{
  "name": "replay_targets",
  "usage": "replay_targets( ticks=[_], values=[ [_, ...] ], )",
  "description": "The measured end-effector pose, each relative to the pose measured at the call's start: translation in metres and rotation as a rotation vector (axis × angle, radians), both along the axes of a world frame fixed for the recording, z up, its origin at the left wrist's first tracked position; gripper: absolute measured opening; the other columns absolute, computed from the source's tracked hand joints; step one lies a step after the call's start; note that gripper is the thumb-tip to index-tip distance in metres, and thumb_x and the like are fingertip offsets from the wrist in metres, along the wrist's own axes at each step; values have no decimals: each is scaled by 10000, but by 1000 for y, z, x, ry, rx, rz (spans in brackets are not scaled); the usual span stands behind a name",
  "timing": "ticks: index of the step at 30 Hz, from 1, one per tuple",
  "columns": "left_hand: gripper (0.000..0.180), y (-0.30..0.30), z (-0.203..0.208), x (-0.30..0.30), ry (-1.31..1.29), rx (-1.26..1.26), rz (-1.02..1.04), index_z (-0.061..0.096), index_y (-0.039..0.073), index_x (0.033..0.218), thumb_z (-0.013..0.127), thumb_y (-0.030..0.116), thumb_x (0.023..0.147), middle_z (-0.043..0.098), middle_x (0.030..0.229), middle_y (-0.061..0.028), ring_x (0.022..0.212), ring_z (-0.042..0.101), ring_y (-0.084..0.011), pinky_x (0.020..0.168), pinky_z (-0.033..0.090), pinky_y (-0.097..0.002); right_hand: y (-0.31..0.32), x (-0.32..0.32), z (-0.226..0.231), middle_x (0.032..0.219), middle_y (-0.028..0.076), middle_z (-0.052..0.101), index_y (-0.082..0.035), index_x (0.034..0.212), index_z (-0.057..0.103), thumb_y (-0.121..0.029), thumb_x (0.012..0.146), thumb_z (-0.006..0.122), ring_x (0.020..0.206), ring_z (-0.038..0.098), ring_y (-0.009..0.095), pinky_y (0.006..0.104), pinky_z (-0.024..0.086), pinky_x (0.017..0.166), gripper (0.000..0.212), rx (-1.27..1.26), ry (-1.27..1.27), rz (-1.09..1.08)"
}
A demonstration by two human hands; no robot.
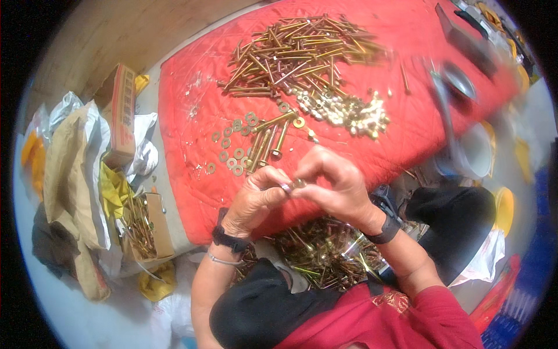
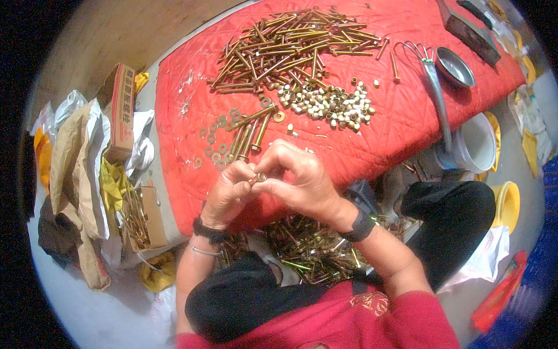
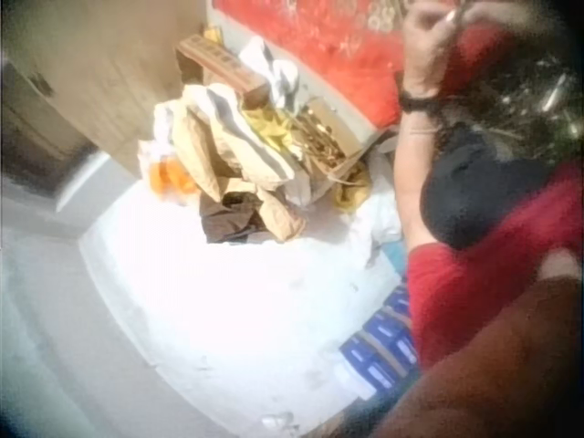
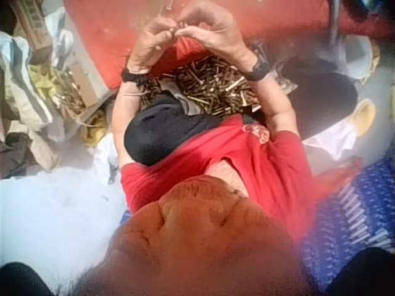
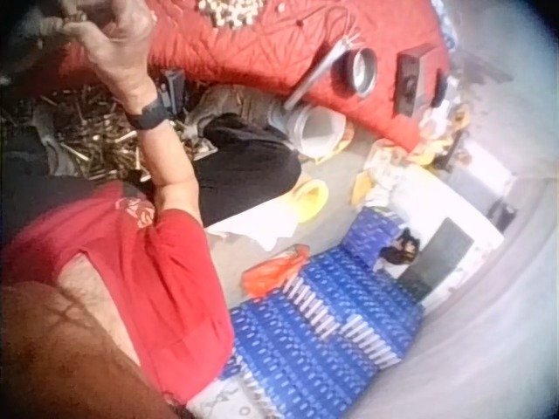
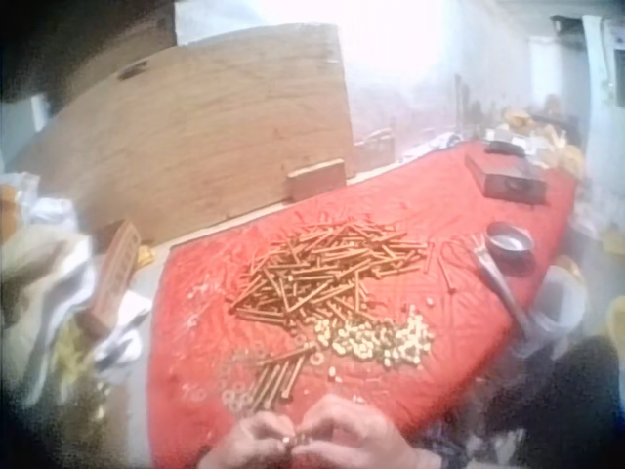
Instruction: Sorting and assembling gold-colored bolts, washers, and metal components on a red surface.
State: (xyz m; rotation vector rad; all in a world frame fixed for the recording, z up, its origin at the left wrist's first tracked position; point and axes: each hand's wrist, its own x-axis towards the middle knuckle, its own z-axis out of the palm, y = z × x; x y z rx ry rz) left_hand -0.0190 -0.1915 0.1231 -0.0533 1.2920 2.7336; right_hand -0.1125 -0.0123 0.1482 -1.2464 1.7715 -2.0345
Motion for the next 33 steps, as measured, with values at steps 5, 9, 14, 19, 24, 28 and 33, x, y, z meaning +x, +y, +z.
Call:
replay_targets(
  ticks=[5, 9, 14, 19, 24, 28, 33],
  values=[
    [117, 4, -3, -1, -2, -2, 0, 658, 59, 968, 711, 59, 864, 645, 920, -26, 876, 599, -121, 795, 474, -256, 2, -3, 1, 805, 62, 571, -15, 882, 612, -62, 744, 782, 713, 581, 141, 282, 464, 601, 224, 43, 73, -32],
    [112, 1, -8, 3, -80, -37, 33, 656, 71, 982, 696, 53, 879, 629, 902, 11, 832, 567, -81, 752, 453, -229, 1, 0, 10, 827, 81, 565, -28, 939, 621, -67, 755, 771, 733, 590, 174, 313, 473, 604, 240, 12, 36, -84],
    [98, 4, -10, 3, -140, -78, 28, 651, 75, 990, 671, 46, 898, 618, 893, 40, 793, 540, -45, 724, 444, -210, 8, -11, 5, 807, 123, 556, -32, 1018, 624, 15, 769, 692, 713, 586, 291, 367, 471, 611, 263, 172, 405, -107],
    [106, 12, -4, 13, -146, -313, 37, 647, 71, 995, 679, 60, 895, 638, 950, 23, 893, 568, -63, 813, 471, -244, 21, -16, 9, 813, 91, 566, -30, 1100, 615, -12, 784, 683, 739, 598, 222, 351, 477, 648, 324, 349, 154, 101],
    [129, 7, 35, -1, 295, -918, -95, 695, 50, 952, 704, 67, 825, 670, 960, -42, 939, 608, -162, 870, 472, -319, 46, -44, 13, 924, 31, 618, -37, 1213, 601, -153, 841, 699, 848, 591, 125, 299, 486, 765, 402, 375, -156, 370],
    [109, -23, 21, -41, 324, -1429, 314, 684, 49, 910, 688, 105, 817, 646, 932, -85, 911, 602, -236, 862, 453, -368, 44, -54, -7, 978, 25, 641, -30, 1185, 609, -164, 880, 679, 880, 587, 100, 276, 487, 795, 340, 432, -249, 94],
    [200, -55, -14, -78, 423, -1991, 615, 641, 60, 996, 686, 129, 814, 617, 906, -92, 849, 589, -288, 800, 451, -394, 35, -50, -23, 977, 30, 649, -20, 1142, 621, -120, 888, 675, 883, 595, 96, 268, 494, 798, 278, 389, -328, 61]
  ],
)
